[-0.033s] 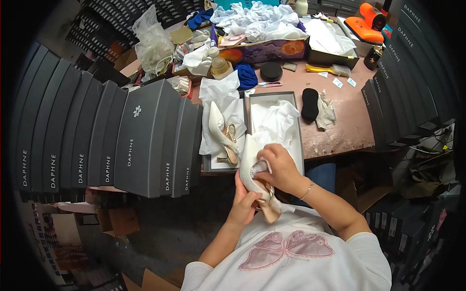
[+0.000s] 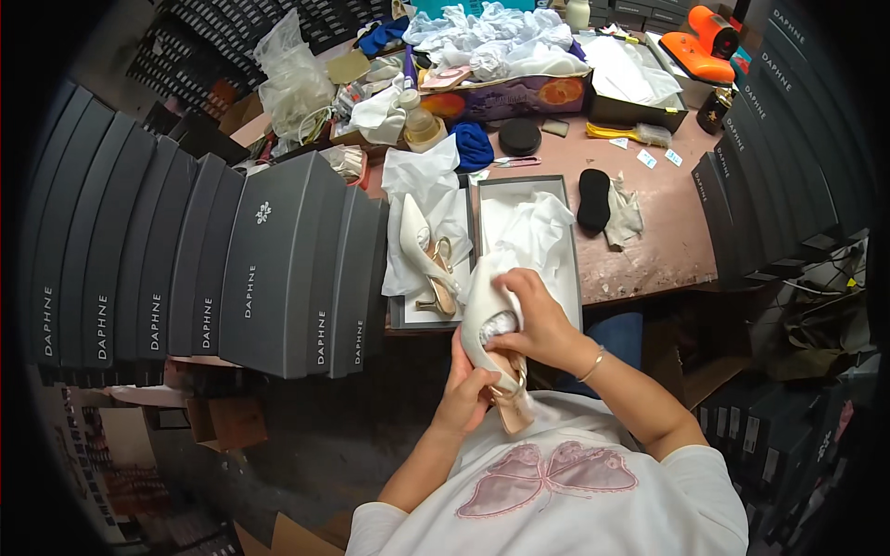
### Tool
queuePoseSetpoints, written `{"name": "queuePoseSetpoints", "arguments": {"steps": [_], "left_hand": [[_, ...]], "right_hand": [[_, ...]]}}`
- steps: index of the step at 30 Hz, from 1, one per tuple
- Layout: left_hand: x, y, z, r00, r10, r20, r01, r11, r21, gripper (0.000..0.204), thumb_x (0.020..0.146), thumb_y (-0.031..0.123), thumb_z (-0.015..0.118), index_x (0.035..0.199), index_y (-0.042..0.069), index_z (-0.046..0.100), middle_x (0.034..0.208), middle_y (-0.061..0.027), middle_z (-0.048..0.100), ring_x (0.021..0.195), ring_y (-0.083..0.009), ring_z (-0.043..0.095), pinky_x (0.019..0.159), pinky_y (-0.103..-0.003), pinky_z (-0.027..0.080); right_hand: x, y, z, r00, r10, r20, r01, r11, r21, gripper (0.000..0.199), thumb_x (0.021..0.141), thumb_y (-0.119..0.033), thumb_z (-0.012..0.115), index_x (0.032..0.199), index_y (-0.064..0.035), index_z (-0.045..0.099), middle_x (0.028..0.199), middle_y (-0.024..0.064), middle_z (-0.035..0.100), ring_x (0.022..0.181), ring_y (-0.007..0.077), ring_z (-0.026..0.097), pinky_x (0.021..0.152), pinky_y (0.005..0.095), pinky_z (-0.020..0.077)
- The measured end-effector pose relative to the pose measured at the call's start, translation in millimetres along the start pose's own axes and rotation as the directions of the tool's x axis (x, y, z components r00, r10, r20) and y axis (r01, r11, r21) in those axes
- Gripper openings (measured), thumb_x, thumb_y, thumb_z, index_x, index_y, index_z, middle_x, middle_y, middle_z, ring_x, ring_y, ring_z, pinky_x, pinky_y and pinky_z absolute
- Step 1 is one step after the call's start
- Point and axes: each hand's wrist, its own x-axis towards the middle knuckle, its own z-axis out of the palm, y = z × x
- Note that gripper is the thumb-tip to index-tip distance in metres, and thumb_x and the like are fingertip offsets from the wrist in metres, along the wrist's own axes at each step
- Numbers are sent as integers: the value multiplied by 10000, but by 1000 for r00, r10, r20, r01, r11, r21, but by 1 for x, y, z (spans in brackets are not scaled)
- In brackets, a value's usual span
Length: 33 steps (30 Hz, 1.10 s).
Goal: Inspecting, wiping, wrapping, and packing high-heeled shoes into boxes for shipment.
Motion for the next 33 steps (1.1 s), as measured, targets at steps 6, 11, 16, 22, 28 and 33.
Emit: {"name": "queuePoseSetpoints", "arguments": {"steps": [6, 11, 16, 22, 28, 33], "left_hand": [[0, -28, 16, 999, 34, -12, -34, 999, 10, 688, 867, 154, 557, 1448, 147, 189, 1331, -158, 430, 1148, -301, 553, 906, -452, 528], [19, -22, 15, 997, 2, -71, -8, 996, -89, 581, 926, 105, 489, 1437, 154, 217, 1279, -125, 471, 1051, -249, 591, 814, -431, 562], [25, -7, -31, 969, -28, 245, 167, 807, -566, 709, 847, 155, 674, 1454, 120, 310, 1078, -134, 535, 860, -208, 598, 695, -330, 559], [47, 3, -33, 918, -66, 391, 331, 669, -666, 733, 892, 274, 620, 1490, 92, 240, 1016, -170, 493, 720, -204, 515, 597, -307, 516], [53, 2, -32, 876, -93, 472, 432, 586, -685, 578, 1002, 333, 432, 1503, 126, 229, 1026, -208, 508, 718, -248, 535, 580, -339, 517], [56, 0, -30, 893, -21, 450, 303, 767, -566, 1025, 701, 208, 844, 1478, 22, 201, 1048, -161, 493, 734, -166, 523, 617, -251, 541]], "right_hand": [[-5, 9, -10, 973, 185, 135, -215, 943, 256, 905, 730, -166, 760, 1475, -17, 269, 1276, 281, 508, 1069, 287, 608, 892, 346, 469], [10, 4, -13, 995, 96, -18, -97, 995, -35, 817, 772, -93, 706, 1474, -41, 291, 1237, 227, 543, 1008, 190, 599, 820, 312, 515], [-2, -19, -42, 979, 133, 153, -194, 838, 511, 718, 820, -185, 749, 1420, -36, 384, 1244, 135, 532, 959, 166, 595, 745, 301, 536], [-57, -29, -25, 886, 151, 438, -319, 885, 339, 342, 813, -176, 761, 1083, -14, 629, 927, 71, 665, 797, 113, 631, 697, 257, 503], [-64, -24, -14, 924, 100, 369, -264, 865, 426, 225, 869, -166, 695, 1022, -15, 632, 803, 72, 649, 684, 128, 594, 650, 256, 487], [-68, -17, -14, 897, 143, 418, -366, 771, 522, 211, 894, -175, 677, 1023, -14, 632, 801, 40, 647, 701, 83, 581, 651, 246, 483]]}}
